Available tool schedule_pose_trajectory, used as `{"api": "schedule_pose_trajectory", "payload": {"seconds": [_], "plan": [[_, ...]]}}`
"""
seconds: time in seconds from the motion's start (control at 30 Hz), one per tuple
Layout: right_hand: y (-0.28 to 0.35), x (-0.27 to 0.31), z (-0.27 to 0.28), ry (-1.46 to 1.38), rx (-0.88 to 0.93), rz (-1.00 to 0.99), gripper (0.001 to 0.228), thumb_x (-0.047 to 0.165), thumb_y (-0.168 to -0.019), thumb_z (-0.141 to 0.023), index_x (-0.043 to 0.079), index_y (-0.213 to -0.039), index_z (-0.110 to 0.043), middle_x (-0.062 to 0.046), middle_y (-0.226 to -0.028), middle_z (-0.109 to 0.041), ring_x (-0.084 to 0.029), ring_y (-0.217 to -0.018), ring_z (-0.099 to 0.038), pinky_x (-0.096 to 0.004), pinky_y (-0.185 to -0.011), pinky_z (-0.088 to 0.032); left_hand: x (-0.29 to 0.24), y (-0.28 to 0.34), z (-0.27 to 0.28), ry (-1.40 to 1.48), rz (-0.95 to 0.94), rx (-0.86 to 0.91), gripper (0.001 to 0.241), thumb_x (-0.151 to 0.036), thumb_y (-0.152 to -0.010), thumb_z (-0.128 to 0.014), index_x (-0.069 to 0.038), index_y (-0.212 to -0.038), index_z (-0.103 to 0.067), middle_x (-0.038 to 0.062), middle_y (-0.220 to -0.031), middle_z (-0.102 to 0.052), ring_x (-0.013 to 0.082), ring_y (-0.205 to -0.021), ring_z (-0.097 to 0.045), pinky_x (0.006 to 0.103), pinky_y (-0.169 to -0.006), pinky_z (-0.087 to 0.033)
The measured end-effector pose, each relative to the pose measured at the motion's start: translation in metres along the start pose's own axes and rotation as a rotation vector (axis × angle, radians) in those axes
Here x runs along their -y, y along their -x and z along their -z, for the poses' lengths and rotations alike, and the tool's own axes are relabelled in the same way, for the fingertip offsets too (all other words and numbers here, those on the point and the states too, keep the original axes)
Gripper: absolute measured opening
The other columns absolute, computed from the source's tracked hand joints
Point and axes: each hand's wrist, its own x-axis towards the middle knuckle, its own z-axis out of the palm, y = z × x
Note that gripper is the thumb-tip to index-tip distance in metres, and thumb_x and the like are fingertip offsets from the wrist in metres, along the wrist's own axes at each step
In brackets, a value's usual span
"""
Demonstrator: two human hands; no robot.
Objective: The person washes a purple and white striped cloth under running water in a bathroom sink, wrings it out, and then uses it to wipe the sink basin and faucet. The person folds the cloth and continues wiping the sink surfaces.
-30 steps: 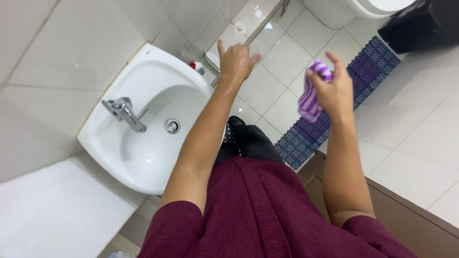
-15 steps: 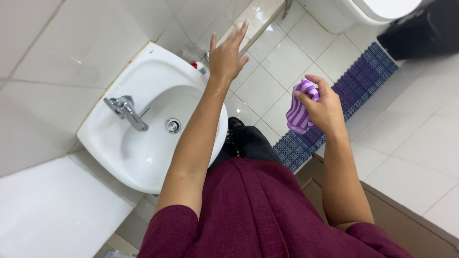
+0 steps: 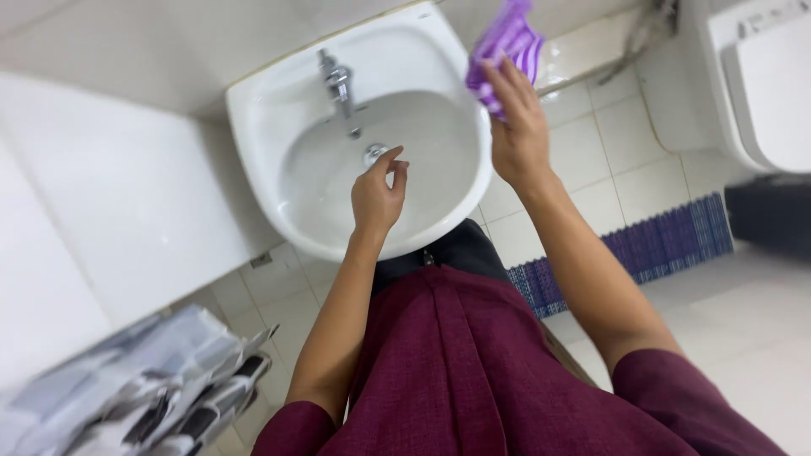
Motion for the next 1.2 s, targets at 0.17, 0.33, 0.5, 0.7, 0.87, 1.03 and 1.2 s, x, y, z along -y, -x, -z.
{"api": "schedule_pose_trajectory", "payload": {"seconds": [0.17,0.33,0.5,0.7,0.87,1.03,1.2], "plan": [[-0.034,-0.012,-0.092,0.948,0.579,0.472,0.045,0.052,-0.104,-0.06,0.03,-0.144,-0.054,-0.01,-0.169,-0.02,-0.041,-0.154,-0.007,-0.068,-0.119,-0.005,0.061,0.039,0.036,-0.215,0.056,-0.173,0.026,-0.013,-0.094,-0.067,-0.009,-0.119,-0.07,0.004,-0.101,-0.079,0.0239,-0.095,-0.073,0.0409,-0.095,-0.05],[-0.083,-0.072,-0.132,0.914,0.449,0.717,0.077,0.058,-0.097,-0.063,0.027,-0.163,-0.042,-0.012,-0.174,-0.021,-0.041,-0.16,-0.007,-0.067,-0.125,0.001,0.075,0.055,0.054,-0.3,0.026,-0.279,0.026,-0.015,-0.094,-0.07,-0.009,-0.119,-0.069,0.007,-0.108,-0.077,0.0274,-0.107,-0.07,0.0456,-0.104,-0.044],[-0.085,-0.062,-0.118,1.329,0.024,1.099,0.076,0.063,-0.099,-0.068,0.039,-0.162,-0.032,-0.005,-0.172,-0.017,-0.033,-0.162,-0.002,-0.058,-0.13,0.006,0.041,0.051,0.089,-0.141,0.034,-0.269,0.027,-0.016,-0.097,-0.07,-0.009,-0.122,-0.068,0.007,-0.114,-0.076,0.0277,-0.11,-0.07,0.0422,-0.101,-0.05],[0.01,0.054,-0.109,0.415,0.719,0.496,0.081,0.04,-0.089,-0.078,0.013,-0.156,-0.042,-0.022,-0.167,-0.028,-0.04,-0.155,-0.018,-0.062,-0.122,-0.02,-0.007,0.049,0.139,0.373,0.122,-0.149,0.031,-0.012,-0.101,-0.065,-0.006,-0.131,-0.063,0.007,-0.121,-0.075,0.0176,-0.113,-0.071,0.0326,-0.09,-0.055],[0.038,0.08,-0.14,-0.118,0.858,0.184,0.04,0.03,-0.097,-0.073,0.007,-0.129,-0.065,-0.011,-0.119,-0.072,-0.021,-0.114,-0.064,-0.043,-0.1,-0.053,-0.004,0.053,0.159,0.692,0.039,-0.075,0.03,-0.008,-0.108,-0.054,-0.002,-0.137,-0.059,0.013,-0.125,-0.073,0.0186,-0.118,-0.07,0.0336,-0.106,-0.055],[0.01,0.08,-0.119,-0.255,0.79,0.176,0.02,0.024,-0.1,-0.072,0.005,-0.106,-0.075,-0.006,-0.098,-0.077,-0.014,-0.092,-0.073,-0.031,-0.087,-0.063,0.011,0.059,0.17,0.751,0.064,-0.186,0.029,-0.009,-0.107,-0.057,-0.001,-0.134,-0.061,0.014,-0.123,-0.073,0.0203,-0.117,-0.07,0.036,-0.107,-0.056],[-0.017,0.111,-0.015,0.141,0.646,0.52,0.012,0.014,-0.102,-0.074,0.003,-0.106,-0.076,-0.011,-0.099,-0.077,-0.016,-0.09,-0.072,-0.032,-0.081,-0.059,0.025,0.064,0.17,0.781,0.084,-0.249,0.028,-0.01,-0.106,-0.06,0.0,-0.132,-0.062,0.014,-0.121,-0.072,0.021,-0.118,-0.068,0.0374,-0.108,-0.056]]}}
